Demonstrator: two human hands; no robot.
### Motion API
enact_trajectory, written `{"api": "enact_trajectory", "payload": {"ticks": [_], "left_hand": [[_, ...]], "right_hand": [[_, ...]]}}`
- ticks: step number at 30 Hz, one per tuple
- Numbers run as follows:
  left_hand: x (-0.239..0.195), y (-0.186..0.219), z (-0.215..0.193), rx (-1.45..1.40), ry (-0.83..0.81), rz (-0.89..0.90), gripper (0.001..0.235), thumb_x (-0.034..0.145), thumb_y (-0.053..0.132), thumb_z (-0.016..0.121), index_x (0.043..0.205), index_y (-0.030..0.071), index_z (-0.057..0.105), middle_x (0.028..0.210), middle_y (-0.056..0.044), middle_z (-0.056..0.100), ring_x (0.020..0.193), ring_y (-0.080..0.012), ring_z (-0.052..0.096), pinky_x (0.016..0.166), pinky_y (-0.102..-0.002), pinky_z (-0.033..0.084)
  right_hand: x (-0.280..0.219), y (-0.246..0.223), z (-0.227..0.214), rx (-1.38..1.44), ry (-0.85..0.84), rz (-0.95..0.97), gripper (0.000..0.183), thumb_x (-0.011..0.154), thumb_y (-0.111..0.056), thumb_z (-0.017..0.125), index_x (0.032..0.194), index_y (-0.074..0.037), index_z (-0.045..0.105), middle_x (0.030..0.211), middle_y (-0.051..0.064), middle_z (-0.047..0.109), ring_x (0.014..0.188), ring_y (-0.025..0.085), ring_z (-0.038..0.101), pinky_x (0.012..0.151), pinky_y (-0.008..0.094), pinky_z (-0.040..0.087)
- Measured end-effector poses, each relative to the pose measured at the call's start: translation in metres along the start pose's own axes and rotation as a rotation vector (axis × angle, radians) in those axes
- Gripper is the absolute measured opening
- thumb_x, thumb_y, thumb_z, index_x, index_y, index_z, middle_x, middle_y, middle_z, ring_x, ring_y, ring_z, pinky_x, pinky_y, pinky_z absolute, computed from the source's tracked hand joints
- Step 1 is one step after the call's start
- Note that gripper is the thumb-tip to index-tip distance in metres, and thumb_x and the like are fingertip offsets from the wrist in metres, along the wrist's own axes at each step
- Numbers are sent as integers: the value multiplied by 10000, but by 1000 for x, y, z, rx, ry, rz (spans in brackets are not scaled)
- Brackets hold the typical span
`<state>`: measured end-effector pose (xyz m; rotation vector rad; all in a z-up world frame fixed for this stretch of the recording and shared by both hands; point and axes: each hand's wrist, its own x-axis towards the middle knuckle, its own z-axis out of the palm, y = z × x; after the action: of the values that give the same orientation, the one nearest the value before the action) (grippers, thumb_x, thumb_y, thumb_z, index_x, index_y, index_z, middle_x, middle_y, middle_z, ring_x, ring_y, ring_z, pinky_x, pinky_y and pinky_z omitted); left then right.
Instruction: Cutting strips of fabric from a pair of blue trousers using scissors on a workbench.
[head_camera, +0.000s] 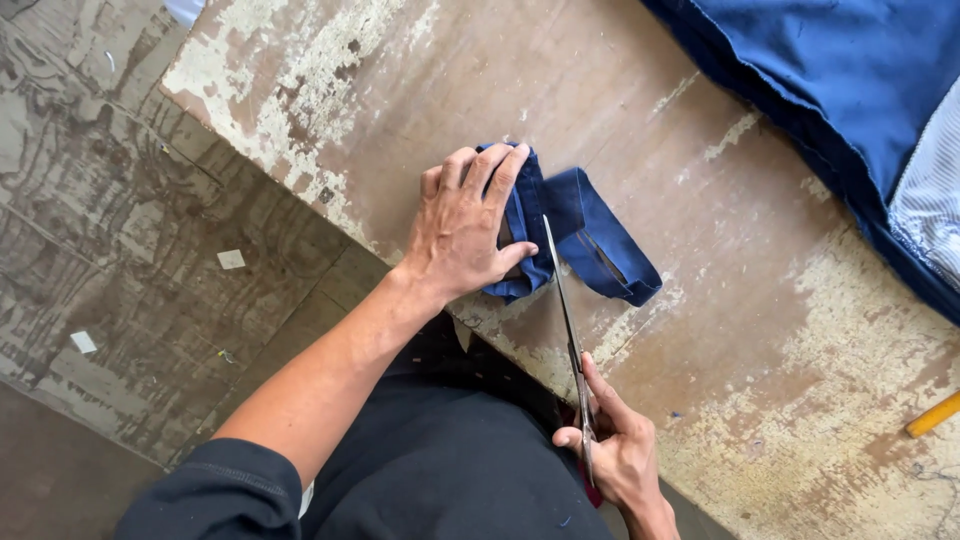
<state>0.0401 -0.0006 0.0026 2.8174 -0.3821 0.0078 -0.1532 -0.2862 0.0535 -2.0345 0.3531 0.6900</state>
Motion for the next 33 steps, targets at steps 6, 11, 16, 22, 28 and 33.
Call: {"api": "enact_trajectory", "payload": {"ticks": [6, 11, 16, 22, 28, 33], "left_hand": [[-1, -3, 4, -12, 2, 2, 1271, 681, 791, 977, 1657, 171, 449, 1594, -27, 502, 1341, -280, 494, 1027, -415, 458], [-2, -3, 0, -36, 19, 4, 1269, 668, 766, 986, 1651, 164, 455, 1572, -24, 511, 1341, -280, 494, 1032, -421, 452], [1, -3, -1, -34, 54, 16, 1272, 656, 755, 969, 1652, 147, 462, 1557, -42, 535, 1350, -301, 499, 1045, -432, 426], [-4, -5, 10, -22, 48, 1, 1343, 652, 817, 940, 1689, 153, 407, 1581, -24, 518, 1344, -278, 490, 1041, -402, 394], [-7, -6, 11, -9, 33, -7, 1412, 668, 826, 932, 1730, 122, 322, 1573, -34, 520, 1359, -274, 480, 1072, -399, 391], [-10, -5, 12, -18, 70, -4, 1445, 697, 858, 916, 1742, 90, 278, 1609, -40, 513, 1393, -271, 478, 1107, -397, 378]], "right_hand": [[11, -9, 8, 13, 4, -27, 1058, 689, -528, 918, 1641, -224, 570, 691, -48, 401, 623, 101, 276, 562, 281, 284], [12, -3, 10, -55, 27, 59, 1038, 688, -426, 970, 1638, -269, 583, 893, -70, 543, 744, 83, 368, 709, 241, 376], [12, 1, 10, -150, 107, -10, 985, 703, -422, 994, 1607, -354, 606, 705, -19, 368, 694, 133, 328, 645, 226, 413], [22, -48, 6, 38, 48, 172, 1061, 586, -512, 982, 1572, -303, 650, 1264, -2, 915, 1121, -9, 638, 961, 188, 572], [34, -43, 8, -5, 33, 109, 995, 698, -393, 1009, 1618, -330, 634, 749, -27, 264, 719, 152, 249, 664, 252, 272], [35, -32, 8, -83, 58, 21, 999, 695, -376, 1005, 1613, -361, 610, 735, -23, 234, 676, 157, 218, 596, 274, 305]]}}
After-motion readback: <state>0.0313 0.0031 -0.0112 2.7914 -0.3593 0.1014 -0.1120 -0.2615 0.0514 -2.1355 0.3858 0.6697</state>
